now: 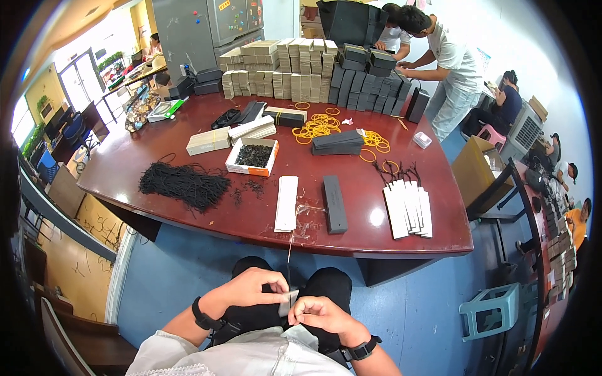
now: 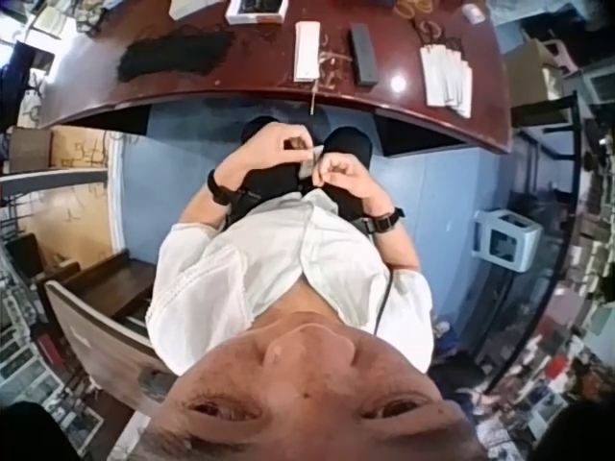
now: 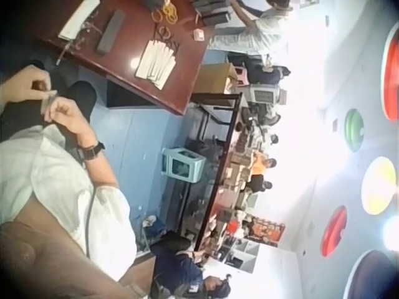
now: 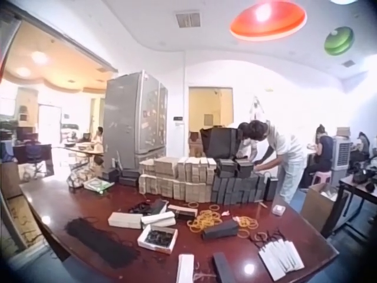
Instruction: The person is assembling small parts, possibly for name tags or similar signage products, at a work table.
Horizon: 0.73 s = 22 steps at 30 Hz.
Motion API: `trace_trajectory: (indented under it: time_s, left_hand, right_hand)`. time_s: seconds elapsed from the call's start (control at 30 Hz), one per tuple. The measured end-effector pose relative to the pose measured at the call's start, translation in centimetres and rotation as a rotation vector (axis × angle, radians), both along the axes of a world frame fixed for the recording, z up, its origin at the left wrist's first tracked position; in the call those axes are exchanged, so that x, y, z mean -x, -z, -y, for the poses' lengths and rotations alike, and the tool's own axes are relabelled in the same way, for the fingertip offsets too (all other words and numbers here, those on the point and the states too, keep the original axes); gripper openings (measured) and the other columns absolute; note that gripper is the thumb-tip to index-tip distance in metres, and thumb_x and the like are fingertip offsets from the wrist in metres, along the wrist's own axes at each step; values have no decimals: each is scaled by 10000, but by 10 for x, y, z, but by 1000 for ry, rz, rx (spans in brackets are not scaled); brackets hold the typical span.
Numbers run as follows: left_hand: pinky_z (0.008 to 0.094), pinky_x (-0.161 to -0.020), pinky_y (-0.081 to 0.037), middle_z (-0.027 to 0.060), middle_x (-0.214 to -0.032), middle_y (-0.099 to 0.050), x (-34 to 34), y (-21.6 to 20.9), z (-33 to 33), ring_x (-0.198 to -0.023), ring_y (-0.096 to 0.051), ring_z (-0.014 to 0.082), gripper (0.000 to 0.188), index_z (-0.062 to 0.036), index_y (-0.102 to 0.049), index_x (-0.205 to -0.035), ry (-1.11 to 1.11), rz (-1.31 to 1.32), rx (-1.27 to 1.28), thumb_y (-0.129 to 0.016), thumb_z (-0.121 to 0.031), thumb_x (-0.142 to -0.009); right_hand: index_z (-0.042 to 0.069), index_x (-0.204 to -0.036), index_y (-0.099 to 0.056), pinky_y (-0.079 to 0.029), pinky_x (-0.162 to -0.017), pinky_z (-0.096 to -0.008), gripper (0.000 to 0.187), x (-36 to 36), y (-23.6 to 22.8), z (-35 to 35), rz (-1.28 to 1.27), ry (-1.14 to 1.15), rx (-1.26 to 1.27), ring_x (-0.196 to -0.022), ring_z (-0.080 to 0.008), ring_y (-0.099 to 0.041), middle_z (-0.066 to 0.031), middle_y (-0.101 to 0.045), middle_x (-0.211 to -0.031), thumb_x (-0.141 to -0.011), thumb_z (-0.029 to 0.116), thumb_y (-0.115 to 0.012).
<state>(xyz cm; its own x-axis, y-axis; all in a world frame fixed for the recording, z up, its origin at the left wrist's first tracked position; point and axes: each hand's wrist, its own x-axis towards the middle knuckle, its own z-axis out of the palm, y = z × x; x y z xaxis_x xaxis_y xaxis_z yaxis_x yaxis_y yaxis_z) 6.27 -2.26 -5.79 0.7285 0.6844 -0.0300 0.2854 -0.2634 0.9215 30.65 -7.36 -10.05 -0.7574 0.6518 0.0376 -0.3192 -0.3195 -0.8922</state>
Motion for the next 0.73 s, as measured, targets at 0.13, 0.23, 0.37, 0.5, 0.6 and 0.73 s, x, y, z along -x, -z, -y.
trace_trajectory:
  time_s: [0.13,0.23,0.37,0.5,0.6,0.73]
  left_hand:
    - [266,-746,-505,39,-880,-655,-24,18,-6,-785,-607,107,175,-27,-589,-976,-280,301,348,-549,-195,-1000]
    - [251,-695,-491,24,-803,-632,-30,21,-7,-741,-590,86,262,-8,-605,-919,-338,309,229,-524,-241,-1009]
    - [254,-674,-479,22,-782,-621,-21,19,-11,-721,-574,91,326,-11,-602,-865,-314,209,189,-489,-273,-1022]
    - [261,-669,-467,14,-753,-610,-19,18,-15,-700,-547,98,361,-22,-598,-817,-318,268,221,-480,-294,-1023]
    - [269,-675,-464,14,-750,-609,-17,22,-18,-701,-537,101,356,-27,-600,-818,-292,292,256,-491,-301,-1018]
    - [273,-682,-471,14,-785,-619,-11,35,-25,-708,-541,104,329,-31,-614,-886,-257,312,264,-545,-335,-991]
  right_hand:
    - [26,-927,-587,-465,-837,-285,97,1,0,0,-5,-9,25,-923,-131,-586,-67,-646,-985,-958,118,-597]
    - [24,-930,-587,-466,-841,-286,98,-1,-3,2,-3,2,36,-921,-134,-588,-72,-647,-988,-960,116,-595]
    - [20,-932,-589,-472,-849,-288,96,-5,-4,1,-3,23,-3,-919,-138,-592,-80,-649,-990,-960,111,-595]
    - [19,-930,-590,-480,-849,-293,95,-4,-6,-5,-7,26,-11,-912,-143,-597,-84,-650,-986,-958,110,-597]
    - [19,-928,-591,-483,-847,-296,97,-4,-6,-5,-2,19,-13,-908,-146,-598,-88,-650,-986,-956,112,-601]
    - [23,-937,-594,-482,-854,-301,101,-6,-2,-1,-4,-1,-19,-915,-154,-600,-96,-652,-1003,-955,121,-607]
